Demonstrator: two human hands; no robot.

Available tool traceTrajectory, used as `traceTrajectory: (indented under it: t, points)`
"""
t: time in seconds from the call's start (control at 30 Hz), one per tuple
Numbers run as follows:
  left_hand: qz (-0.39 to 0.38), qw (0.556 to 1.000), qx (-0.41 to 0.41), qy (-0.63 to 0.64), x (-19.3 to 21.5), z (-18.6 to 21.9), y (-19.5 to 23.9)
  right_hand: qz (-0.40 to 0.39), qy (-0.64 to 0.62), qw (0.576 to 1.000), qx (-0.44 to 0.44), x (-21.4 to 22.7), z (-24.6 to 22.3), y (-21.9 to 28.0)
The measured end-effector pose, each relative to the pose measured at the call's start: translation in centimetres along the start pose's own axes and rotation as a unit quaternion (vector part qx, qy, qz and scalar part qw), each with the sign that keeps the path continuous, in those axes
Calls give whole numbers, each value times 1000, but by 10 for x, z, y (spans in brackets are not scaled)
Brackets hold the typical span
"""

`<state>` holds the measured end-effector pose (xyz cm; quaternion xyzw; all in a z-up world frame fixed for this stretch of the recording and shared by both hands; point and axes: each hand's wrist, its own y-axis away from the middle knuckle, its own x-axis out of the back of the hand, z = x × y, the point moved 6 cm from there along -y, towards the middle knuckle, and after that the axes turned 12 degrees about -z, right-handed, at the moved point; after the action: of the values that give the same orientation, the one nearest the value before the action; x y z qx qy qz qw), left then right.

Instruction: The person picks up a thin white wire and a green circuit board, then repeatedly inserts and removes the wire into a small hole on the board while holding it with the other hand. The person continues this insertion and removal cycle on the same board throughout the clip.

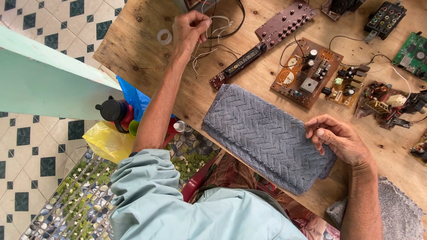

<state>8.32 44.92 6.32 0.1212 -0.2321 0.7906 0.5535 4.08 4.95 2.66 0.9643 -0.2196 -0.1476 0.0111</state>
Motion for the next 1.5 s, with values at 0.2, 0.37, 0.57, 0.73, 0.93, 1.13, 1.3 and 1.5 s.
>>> traceTrajectory:
  t: [0.2, 0.37, 0.57, 0.73, 0.93, 1.13, 1.3, 1.5]
  points:
    - [-28, 974, 13, 223, 2, 18, 3, 1, 4, 1000, 1, 0, 1, 0]
    - [88, 996, -17, 15, 20, -4, 1, -7, 6, 1000, 1, -1, 0, -1]
    - [111, 968, 34, -224, 30, -19, 13, -7, -2, 1000, 4, -2, 0, -2]
    - [38, 954, 78, -286, 20, -42, 12, -8, 5, 1000, 3, -2, -1, -2]
    - [36, 938, 43, -341, 14, -55, 13, -6, -3, 1000, 1, -2, 0, -2]
    - [136, 941, -125, -284, 25, 40, 38, -4, 0, 1000, 9, -3, -2, -3]
    - [167, 938, -209, -221, 18, 82, 47, -3, 1, 1000, 12, -1, -2, -1]
    - [229, 868, -281, -339, 23, 92, 47, 1, 9, 1000, 7, -3, -5, -1]
